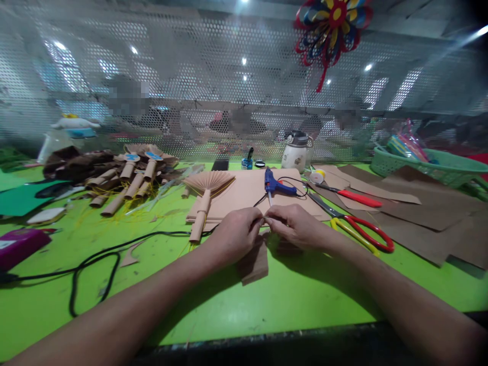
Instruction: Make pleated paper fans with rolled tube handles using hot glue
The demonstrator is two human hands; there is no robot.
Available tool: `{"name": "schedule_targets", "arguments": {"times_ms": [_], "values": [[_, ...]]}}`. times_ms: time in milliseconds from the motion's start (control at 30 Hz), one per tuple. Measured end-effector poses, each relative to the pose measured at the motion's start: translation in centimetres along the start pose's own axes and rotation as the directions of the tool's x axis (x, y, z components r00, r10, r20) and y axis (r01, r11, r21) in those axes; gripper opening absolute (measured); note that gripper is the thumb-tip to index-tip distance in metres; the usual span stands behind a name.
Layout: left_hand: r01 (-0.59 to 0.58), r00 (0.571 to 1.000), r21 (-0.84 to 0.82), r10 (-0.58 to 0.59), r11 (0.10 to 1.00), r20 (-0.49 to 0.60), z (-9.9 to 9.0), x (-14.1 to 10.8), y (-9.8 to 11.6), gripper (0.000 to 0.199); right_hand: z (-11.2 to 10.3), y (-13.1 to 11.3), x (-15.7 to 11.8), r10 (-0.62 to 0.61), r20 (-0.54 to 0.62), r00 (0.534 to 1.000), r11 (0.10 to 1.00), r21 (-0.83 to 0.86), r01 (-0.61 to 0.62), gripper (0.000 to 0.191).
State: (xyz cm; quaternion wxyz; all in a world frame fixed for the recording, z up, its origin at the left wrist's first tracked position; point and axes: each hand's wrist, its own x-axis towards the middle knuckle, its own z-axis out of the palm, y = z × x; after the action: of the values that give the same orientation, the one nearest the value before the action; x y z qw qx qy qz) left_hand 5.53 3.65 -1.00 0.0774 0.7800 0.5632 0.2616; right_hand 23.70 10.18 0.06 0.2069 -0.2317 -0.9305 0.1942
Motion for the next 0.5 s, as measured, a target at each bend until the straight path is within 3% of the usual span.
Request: {"name": "schedule_targets", "arguments": {"times_ms": [200, 500], "values": [[-0.016, 1.0, 0.012, 0.016, 1.0, 0.001, 0.03, 0.02, -0.1, 0.019, -0.53, -0.07, -0.18, -0.006, 0.035, 0.999, 0.999, 0.043, 0.004, 0.018], [-0.016, 1.0, 0.04, 0.016, 0.999, 0.009, -0.17, 0.07, -0.04, 0.019, -0.16, 0.1, -0.09, -0.049, 0.007, 0.999, 0.995, -0.084, 0.049, 0.025]]}}
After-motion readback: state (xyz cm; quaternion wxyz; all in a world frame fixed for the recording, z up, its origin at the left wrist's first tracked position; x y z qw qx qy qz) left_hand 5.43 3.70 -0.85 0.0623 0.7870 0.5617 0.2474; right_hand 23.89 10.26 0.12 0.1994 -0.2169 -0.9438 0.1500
